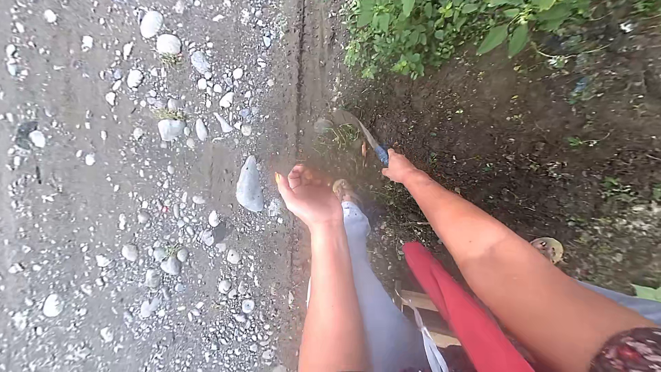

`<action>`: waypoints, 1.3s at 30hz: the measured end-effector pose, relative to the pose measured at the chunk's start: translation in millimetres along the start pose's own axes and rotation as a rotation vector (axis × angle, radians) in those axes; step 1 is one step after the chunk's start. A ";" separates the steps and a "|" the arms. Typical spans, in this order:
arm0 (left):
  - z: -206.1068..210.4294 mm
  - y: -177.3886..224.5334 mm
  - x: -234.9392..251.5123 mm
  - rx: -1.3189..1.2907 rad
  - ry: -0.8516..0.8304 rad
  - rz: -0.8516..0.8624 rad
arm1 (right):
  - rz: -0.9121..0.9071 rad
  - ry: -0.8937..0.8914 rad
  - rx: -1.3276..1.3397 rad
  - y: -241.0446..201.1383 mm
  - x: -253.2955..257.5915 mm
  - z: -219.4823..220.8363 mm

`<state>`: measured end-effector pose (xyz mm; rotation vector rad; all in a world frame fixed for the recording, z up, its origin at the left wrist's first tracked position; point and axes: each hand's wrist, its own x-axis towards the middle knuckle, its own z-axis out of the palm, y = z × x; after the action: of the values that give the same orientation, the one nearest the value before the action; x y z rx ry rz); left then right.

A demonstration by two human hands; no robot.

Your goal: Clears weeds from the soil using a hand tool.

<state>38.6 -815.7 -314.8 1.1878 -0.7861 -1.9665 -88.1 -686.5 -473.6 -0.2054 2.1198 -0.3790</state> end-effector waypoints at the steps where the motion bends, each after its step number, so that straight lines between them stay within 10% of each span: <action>1: 1.3 1.9 -0.8 -0.006 0.004 0.000 | 0.024 -0.026 0.001 7.9 -4.6 5.6; 14: 7.0 5.4 -8.1 0.006 -0.087 -0.039 | 0.172 -0.102 -0.315 323.3 -197.8 -78.8; 22: 17.3 -9.0 -12.0 0.031 -0.104 -0.040 | 0.178 0.083 0.487 260.1 -190.0 -38.4; 29: 21.0 -16.0 -9.9 0.050 -0.111 -0.032 | 0.074 -0.148 0.120 170.2 -86.4 25.0; 39: 24.5 -16.5 -10.1 0.061 -0.125 -0.065 | 0.246 -0.149 -0.341 326.6 -160.2 -57.0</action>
<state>15.6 -794.6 -313.1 1.1474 -0.8865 -2.0995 -48.6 -322.8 -431.5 -0.1610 2.0201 0.1408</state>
